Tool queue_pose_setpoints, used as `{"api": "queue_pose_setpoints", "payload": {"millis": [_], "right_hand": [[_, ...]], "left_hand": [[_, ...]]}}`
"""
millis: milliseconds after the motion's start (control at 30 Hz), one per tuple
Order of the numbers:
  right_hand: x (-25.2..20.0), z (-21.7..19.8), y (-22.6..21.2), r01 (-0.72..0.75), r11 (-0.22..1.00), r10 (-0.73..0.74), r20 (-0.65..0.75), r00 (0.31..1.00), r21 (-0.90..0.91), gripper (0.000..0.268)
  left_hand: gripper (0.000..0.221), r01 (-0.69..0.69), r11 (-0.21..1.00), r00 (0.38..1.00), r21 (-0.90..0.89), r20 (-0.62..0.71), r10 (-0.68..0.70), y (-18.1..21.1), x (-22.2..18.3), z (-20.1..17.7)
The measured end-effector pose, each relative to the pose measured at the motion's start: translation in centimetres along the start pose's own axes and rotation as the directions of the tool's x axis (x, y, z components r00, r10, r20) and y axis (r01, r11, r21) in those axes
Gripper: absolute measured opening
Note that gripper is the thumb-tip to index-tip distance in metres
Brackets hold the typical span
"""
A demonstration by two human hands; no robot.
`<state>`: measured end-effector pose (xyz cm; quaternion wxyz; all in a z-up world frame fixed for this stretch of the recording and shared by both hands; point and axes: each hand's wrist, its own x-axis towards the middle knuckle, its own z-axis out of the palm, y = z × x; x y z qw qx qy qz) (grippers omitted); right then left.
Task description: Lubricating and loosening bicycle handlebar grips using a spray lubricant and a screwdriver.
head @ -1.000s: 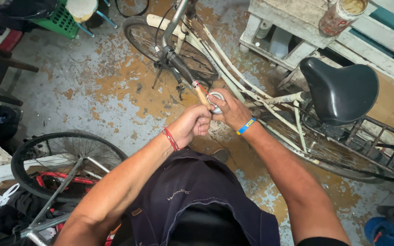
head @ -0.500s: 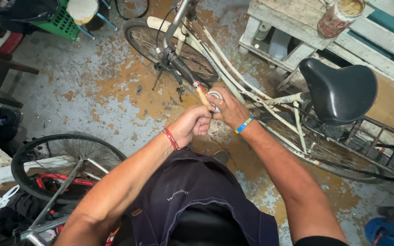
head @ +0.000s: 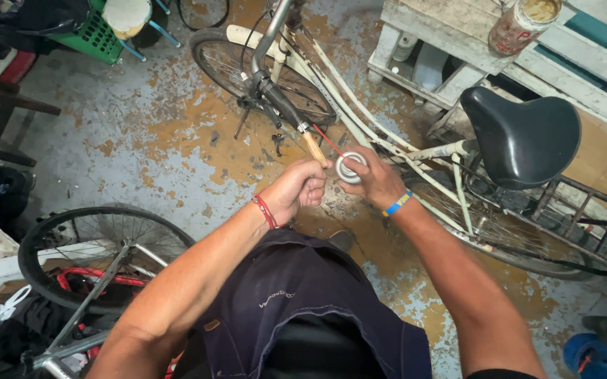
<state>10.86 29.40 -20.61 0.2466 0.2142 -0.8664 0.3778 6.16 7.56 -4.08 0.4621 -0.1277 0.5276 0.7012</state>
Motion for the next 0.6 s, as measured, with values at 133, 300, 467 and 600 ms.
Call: {"api": "queue_pose_setpoints", "payload": {"millis": [133, 300, 467, 600], "right_hand": [[-2.3, -3.1, -2.6, -0.106, 0.994, 0.107, -0.075, 0.991, 0.018, 0.067], [-7.7, -4.7, -4.2, -0.299, 0.954, 0.299, -0.196, 0.934, 0.032, 0.072], [-6.7, -6.9, -7.7, -0.332, 0.943, 0.306, -0.304, 0.902, -0.037, 0.074], [-3.1, -9.3, -9.3, -0.327, 0.931, 0.364, -0.371, 0.854, 0.161, 0.097]], "left_hand": [[0.044, -0.008, 1.0, 1.0, 0.012, 0.008, 0.008, -0.2, 0.1, 0.0], [0.067, -0.043, 0.966, 0.999, 0.255, 0.005, 0.043, -1.1, -0.8, 0.3], [0.085, -0.013, 0.715, 1.0, 0.699, -0.004, 0.023, -4.2, 0.5, -2.8], [0.047, -0.102, 0.489, 0.994, 0.867, 0.104, 0.023, -3.3, -0.6, -4.1]]}}
